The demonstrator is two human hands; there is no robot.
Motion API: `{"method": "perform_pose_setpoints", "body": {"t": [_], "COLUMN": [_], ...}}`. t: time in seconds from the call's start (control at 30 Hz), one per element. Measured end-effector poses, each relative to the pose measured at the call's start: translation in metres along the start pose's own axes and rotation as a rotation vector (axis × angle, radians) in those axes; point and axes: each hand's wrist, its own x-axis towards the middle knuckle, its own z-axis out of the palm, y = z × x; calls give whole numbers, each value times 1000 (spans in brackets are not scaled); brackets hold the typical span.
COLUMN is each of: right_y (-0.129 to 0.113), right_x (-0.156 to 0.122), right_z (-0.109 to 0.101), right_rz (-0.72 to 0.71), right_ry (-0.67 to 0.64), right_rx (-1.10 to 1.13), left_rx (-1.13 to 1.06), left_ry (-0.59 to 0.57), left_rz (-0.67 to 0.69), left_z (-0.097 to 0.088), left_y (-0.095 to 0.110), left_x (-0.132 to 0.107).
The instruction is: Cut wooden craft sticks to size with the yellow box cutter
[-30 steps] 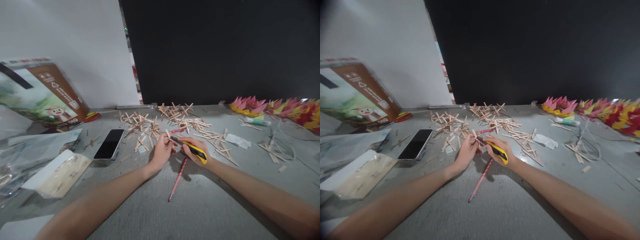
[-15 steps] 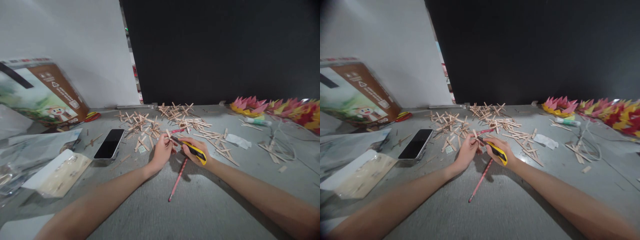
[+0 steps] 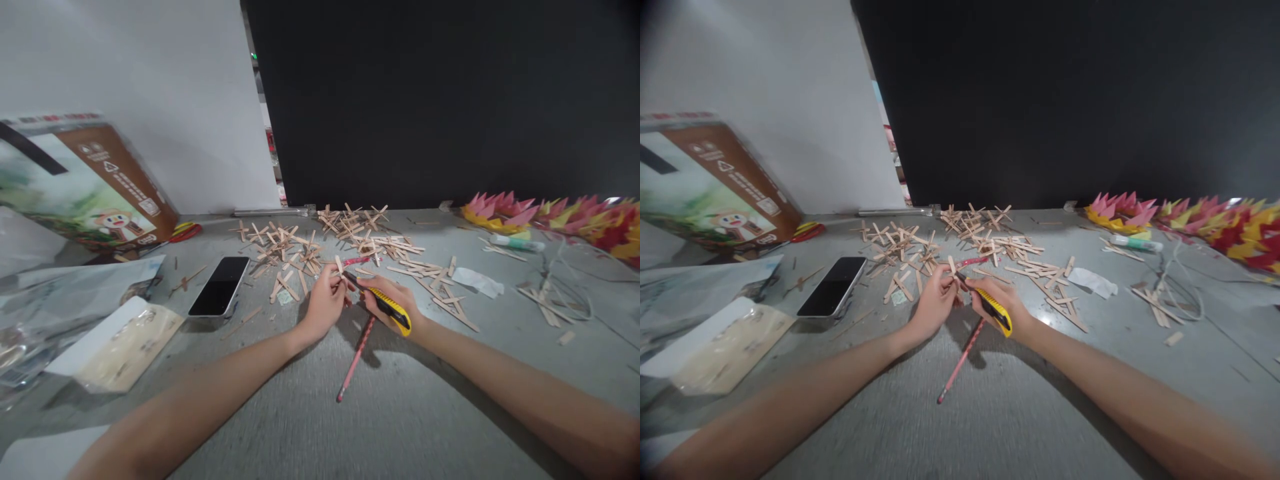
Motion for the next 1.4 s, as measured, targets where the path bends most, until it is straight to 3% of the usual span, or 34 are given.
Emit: {"method": "perform_pose_setpoints", "body": {"t": [0.13,0.4,0.6,0.77,1.03,1.4], "right_y": [2,1,25,31,6,-4], "right_x": [1,12,22,21,16,18], "right_z": [-1,-3,2,5,-5,-7], "right_rz": [110,332,448,440,367,332], "right_ry": [39,74,118,194,68,38], "right_rx": [87,473,705,725,537,437], "left_rx": [-69,-97,-96,-118,-108,-112], "left_ry": [-31,-66,-45,-22,2,-5], "left_rz": [-9,4,-27,-45,-61,-74], "left_z": [-2,-4,-2,-1,-1,-1], "left_y": [-3,-5,-8,-7,-4,-3], "left_x": [1,4,6,7,4,4]}}
